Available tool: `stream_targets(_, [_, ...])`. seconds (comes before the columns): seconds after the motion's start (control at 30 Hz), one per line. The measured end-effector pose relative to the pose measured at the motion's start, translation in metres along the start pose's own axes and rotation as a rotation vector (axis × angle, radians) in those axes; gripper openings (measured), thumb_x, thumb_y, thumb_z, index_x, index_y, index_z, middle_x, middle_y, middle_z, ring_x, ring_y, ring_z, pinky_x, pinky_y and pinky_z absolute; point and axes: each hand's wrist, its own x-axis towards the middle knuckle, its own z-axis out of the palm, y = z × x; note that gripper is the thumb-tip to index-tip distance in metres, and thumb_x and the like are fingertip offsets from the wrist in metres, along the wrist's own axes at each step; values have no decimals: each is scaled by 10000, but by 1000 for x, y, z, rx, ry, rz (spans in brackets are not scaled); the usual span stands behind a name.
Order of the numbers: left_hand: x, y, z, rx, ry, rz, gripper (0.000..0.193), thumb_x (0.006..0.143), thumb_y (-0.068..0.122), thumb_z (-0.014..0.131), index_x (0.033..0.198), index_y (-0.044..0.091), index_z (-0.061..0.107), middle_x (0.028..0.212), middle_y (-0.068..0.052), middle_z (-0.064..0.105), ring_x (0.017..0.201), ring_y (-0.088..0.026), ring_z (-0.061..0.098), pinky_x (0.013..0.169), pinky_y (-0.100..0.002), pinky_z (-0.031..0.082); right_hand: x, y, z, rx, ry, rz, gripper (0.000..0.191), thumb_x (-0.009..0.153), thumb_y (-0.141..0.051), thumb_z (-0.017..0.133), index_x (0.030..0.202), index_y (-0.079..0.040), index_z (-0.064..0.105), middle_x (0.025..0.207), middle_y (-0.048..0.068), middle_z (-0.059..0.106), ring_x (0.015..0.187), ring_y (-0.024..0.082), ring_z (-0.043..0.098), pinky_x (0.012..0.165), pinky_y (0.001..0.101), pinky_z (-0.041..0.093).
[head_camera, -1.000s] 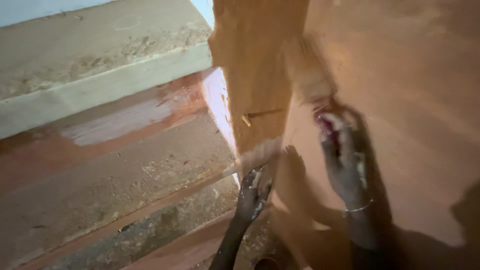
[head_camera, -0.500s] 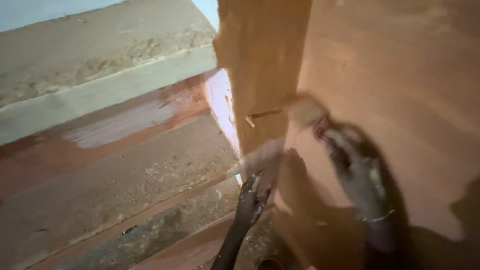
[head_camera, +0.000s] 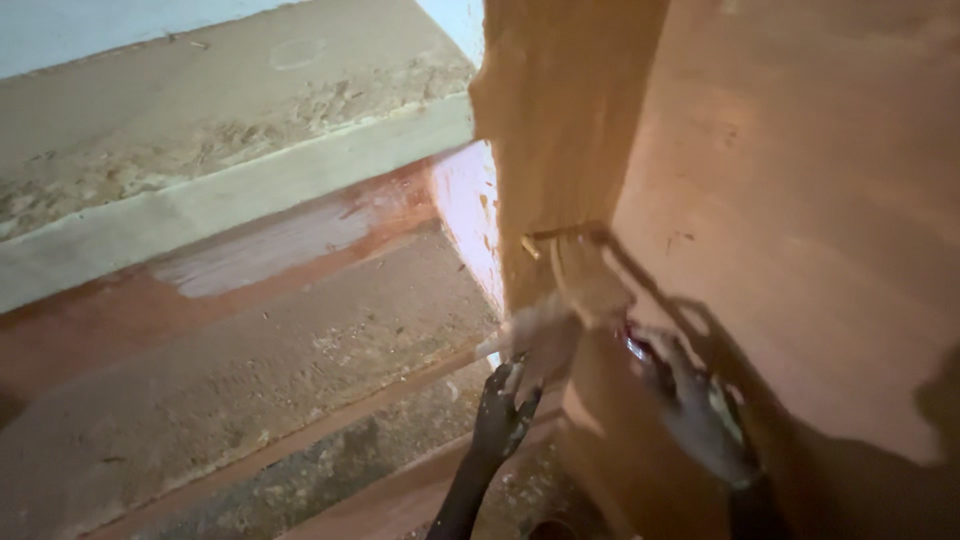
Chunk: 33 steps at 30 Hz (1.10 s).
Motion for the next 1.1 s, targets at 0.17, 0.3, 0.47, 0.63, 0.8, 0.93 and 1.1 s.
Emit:
stream_targets(0.17, [-4,2,-13,-41,-27,-82,492,982,189,713,1412,23,542,1393,-236,617,1267,-427,580,1065,-498,463,-19,3,12,0,-91,-103,379,960,-175,605,1338,-179,586,1137,114,776,928,259,779,701,380,615])
stream_targets(0.3, [-1,6,-23,-9,28,-18,513,985,194,705,1422,4,516,1387,-259,595,1274,-451,554,1072,-513,448,-2,-38,-9,47,-58,12,462,930,-194,622,1389,-221,572,1076,94,797,758,160,796,633,316,617])
stream_targets(0.47, [14,11,-37,4,4,-120,445,993,207,703,1381,26,581,1342,-245,626,1257,-431,581,1061,-491,468,-11,-66,-28,219,264,-115,427,1038,-129,601,1457,-170,528,1158,144,734,773,156,676,609,277,552])
stream_targets(0.63, [15,17,-54,-28,-49,-150,447,991,192,686,1394,27,586,1336,-247,632,1241,-416,592,1043,-488,468,-3,-33,26,-404,244,-403,529,1037,-27,587,1521,-173,431,1343,175,709,831,180,735,600,224,556])
stream_targets(0.8, [7,9,-55,-33,-47,-150,460,987,189,691,1410,46,578,1324,-244,635,1219,-419,600,1027,-492,479,-46,-5,48,239,-37,-459,680,911,51,502,1553,-66,310,1426,248,593,1222,366,664,912,362,592])
stream_targets(0.93, [-3,0,-53,-15,17,-63,461,989,190,696,1404,42,558,1316,-254,630,1209,-437,596,1026,-502,479,-57,-8,45,38,-115,-92,548,912,-37,628,1431,-155,496,1234,125,763,1041,253,782,822,366,612])
stream_targets(1.1, [-5,-5,-54,-27,-67,-120,445,997,207,674,1392,36,564,1294,-258,633,1187,-444,596,1014,-508,477,-33,-33,28,-130,7,163,478,986,-267,630,1438,-164,514,1089,113,777,790,220,787,569,322,602])
